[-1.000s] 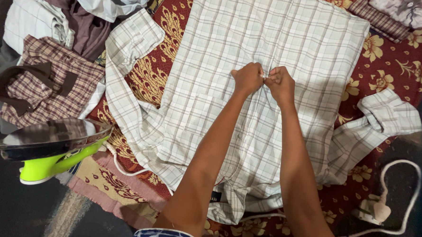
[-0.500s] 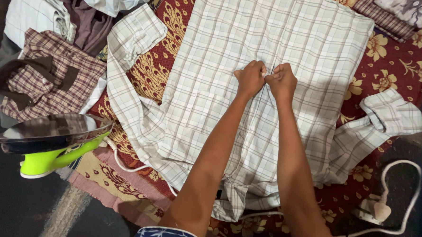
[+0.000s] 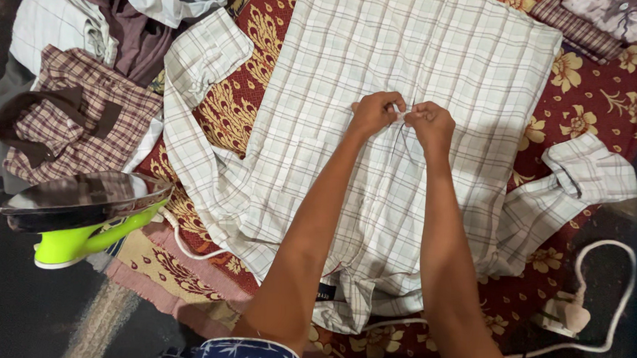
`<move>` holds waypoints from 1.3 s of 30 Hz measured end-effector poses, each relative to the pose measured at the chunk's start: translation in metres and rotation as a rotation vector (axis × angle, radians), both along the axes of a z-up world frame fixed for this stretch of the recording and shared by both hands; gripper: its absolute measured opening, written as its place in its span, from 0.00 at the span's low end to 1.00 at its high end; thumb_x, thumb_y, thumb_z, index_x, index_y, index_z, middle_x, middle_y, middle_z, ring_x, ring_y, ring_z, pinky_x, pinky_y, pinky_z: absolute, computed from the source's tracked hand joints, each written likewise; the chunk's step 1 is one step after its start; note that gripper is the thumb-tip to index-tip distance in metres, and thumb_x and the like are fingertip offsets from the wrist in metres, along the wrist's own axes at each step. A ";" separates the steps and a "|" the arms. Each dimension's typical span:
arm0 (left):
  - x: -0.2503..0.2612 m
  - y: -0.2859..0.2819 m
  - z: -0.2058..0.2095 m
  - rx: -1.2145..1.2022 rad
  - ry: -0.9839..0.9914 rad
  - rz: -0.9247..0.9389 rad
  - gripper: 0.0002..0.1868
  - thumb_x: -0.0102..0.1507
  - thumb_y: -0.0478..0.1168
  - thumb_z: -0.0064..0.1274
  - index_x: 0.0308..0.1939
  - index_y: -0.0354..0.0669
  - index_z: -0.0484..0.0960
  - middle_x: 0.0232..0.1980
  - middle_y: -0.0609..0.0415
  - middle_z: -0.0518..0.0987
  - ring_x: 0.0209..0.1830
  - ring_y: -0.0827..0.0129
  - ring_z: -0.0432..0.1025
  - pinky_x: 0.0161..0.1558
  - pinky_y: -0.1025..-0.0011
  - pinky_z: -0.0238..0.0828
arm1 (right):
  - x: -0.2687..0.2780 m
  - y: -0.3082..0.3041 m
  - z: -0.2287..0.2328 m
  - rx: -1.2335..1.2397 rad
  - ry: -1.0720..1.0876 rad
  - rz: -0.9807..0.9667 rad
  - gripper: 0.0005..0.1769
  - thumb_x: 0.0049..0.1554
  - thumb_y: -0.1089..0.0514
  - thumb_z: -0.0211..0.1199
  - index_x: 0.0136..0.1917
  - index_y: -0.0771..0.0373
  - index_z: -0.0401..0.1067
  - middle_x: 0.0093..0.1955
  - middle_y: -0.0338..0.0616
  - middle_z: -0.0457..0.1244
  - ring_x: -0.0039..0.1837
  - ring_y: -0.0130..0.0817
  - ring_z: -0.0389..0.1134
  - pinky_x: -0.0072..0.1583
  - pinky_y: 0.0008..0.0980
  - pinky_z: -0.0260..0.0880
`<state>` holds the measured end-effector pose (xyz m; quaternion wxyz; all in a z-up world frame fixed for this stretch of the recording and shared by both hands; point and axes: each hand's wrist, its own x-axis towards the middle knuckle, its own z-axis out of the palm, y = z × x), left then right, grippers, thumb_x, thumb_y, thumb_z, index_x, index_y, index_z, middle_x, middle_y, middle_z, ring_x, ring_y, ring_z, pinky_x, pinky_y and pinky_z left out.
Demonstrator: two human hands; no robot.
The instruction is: The person irons a plaid shirt laid out on a patterned mat on the floor, using a green electric iron. They smooth the fabric with their hands, iron the front and sleeves, then button the shirt.
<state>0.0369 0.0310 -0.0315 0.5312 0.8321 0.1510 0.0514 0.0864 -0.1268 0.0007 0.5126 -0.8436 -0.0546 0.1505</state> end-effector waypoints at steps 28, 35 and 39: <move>0.013 -0.042 0.039 0.439 0.110 0.186 0.22 0.64 0.52 0.57 0.58 0.49 0.76 0.40 0.46 0.80 0.41 0.55 0.76 0.50 0.44 0.59 | -0.025 0.025 0.013 -0.616 -0.732 -0.020 0.17 0.67 0.52 0.58 0.66 0.53 0.78 0.63 0.50 0.63 0.68 0.52 0.60 0.63 0.61 0.56; 0.070 0.002 0.033 0.476 -0.389 0.067 0.23 0.49 0.40 0.60 0.47 0.39 0.77 0.43 0.44 0.79 0.46 0.51 0.74 0.41 0.54 0.70 | 0.018 0.032 -0.001 -0.581 -0.623 0.015 0.19 0.69 0.51 0.54 0.72 0.46 0.71 0.78 0.45 0.57 0.81 0.52 0.48 0.73 0.78 0.30; 0.086 0.020 0.015 0.274 -0.396 0.176 0.13 0.55 0.39 0.58 0.41 0.41 0.77 0.35 0.49 0.79 0.33 0.56 0.76 0.36 0.61 0.73 | 0.047 0.037 -0.003 -0.576 -0.629 0.042 0.22 0.66 0.53 0.56 0.72 0.40 0.72 0.78 0.43 0.56 0.81 0.53 0.48 0.72 0.79 0.30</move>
